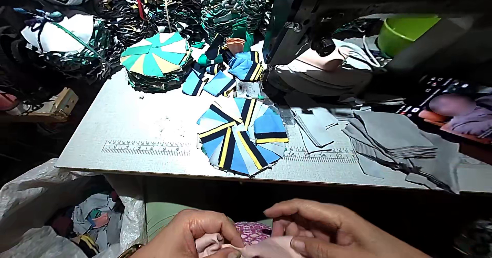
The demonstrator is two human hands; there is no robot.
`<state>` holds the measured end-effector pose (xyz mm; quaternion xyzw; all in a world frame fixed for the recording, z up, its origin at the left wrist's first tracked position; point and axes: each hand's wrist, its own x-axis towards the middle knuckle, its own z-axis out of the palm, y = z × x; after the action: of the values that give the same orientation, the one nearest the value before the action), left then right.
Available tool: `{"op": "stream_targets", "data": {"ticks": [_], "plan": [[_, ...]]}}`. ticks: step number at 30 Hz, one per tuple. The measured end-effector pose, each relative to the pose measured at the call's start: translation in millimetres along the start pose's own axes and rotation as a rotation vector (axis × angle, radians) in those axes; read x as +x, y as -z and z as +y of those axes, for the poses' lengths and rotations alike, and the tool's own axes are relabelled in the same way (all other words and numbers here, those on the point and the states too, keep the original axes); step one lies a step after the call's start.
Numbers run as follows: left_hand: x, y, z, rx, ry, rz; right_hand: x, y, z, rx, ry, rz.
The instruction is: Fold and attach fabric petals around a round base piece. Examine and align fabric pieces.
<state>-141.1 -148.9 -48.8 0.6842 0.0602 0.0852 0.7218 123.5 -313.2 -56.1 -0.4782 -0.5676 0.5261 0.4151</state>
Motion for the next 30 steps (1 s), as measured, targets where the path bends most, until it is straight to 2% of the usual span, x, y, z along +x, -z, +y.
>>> {"op": "stream_targets", "data": {"ticks": [2,4,9,12,14,18,24,30], "plan": [[-0.5,-2.3,0.3,0.070,0.020,0.012,0.8,-7.7,-0.1,0.127,-0.098,-0.098],[-1.0,-2.7,1.0,0.113,0.027,-0.006,0.5,-13.9,1.4,0.170,-0.116,-0.110],[-1.4,-2.6,3.8,0.315,-0.006,0.021,-5.4,-4.0,5.3,-0.087,0.049,0.022],[-1.0,-0.6,4.7,0.497,-0.060,0.070,-6.1,4.4,2.6,-0.099,0.147,0.055],[0.2,1.5,4.7,0.557,-0.097,0.143,-6.5,7.3,-4.3,-0.062,0.144,0.104],[3.8,9.2,3.2,0.482,-0.173,0.274,-3.1,7.9,-12.4,0.022,0.177,0.282],[13.6,3.6,10.8,0.153,-0.086,0.512,11.0,10.7,-6.8,0.043,0.311,0.484],[27.0,0.0,9.9,0.298,-0.120,0.656,25.2,5.5,-5.1,-0.117,0.314,0.606]]}}
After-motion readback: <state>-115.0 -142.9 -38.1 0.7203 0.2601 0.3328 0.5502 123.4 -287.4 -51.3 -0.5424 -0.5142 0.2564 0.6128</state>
